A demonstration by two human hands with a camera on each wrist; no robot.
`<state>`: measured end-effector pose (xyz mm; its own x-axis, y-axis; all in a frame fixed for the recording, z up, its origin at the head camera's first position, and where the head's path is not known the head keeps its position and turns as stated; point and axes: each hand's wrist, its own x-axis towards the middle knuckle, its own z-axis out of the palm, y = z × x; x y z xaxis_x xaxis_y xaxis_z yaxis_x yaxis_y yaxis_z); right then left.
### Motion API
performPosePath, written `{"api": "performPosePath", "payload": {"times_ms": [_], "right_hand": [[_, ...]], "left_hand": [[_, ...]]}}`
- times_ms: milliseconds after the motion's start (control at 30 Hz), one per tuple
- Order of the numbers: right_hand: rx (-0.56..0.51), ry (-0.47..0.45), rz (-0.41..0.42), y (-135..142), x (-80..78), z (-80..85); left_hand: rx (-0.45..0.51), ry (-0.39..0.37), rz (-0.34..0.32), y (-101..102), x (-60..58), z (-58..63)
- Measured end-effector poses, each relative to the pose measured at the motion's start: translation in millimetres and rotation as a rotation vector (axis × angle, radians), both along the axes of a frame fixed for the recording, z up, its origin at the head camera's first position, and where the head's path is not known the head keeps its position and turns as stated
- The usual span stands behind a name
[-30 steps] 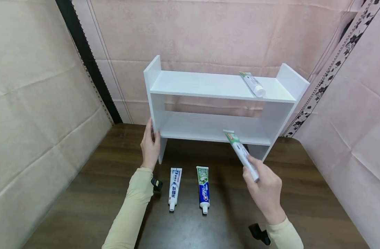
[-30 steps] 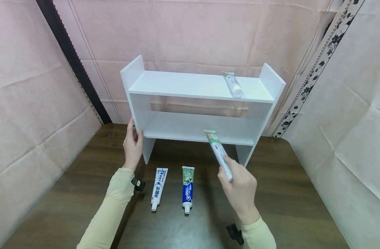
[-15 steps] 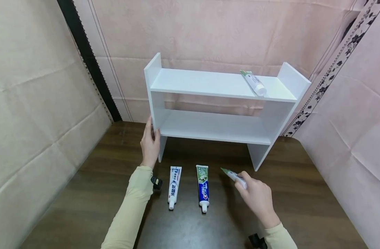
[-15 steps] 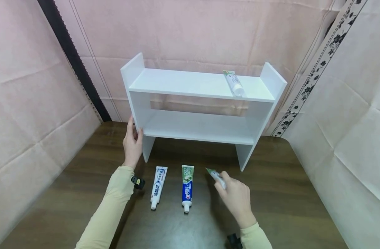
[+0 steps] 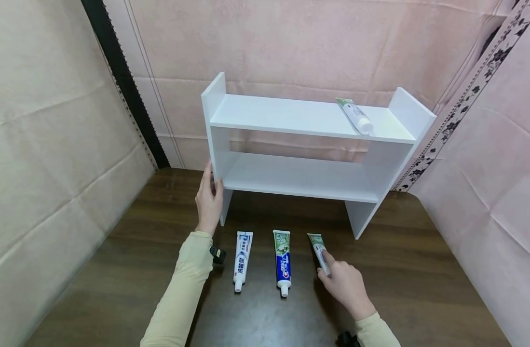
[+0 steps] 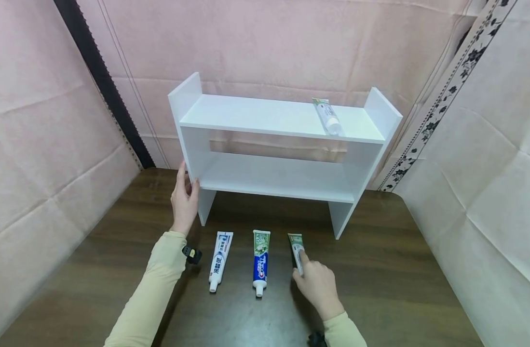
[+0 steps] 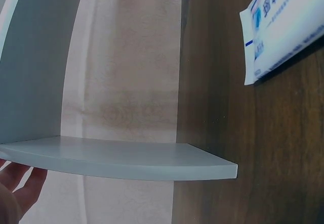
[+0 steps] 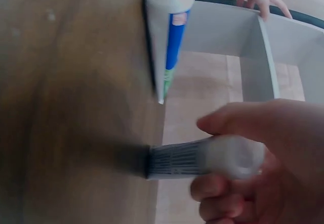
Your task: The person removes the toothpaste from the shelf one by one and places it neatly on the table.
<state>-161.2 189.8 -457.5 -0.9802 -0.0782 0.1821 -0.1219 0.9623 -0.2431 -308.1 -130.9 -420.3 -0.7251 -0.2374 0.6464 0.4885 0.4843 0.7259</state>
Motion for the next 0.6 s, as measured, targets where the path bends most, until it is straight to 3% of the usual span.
{"api": "performPosePath", "payload": {"times_ms": [200,600], "right_hand": [[-0.010,-0.167,0.034,-3.3,-0.2,-7.1],[-0.004,-0.142,0.073,1.5,-3.7,-6.5]], "left_hand": [[0.006,-0.004,-0.008,0.3,-0.2,0.6],[0.003,-0.008,0.000,0.7,0.2,2.0]]}}
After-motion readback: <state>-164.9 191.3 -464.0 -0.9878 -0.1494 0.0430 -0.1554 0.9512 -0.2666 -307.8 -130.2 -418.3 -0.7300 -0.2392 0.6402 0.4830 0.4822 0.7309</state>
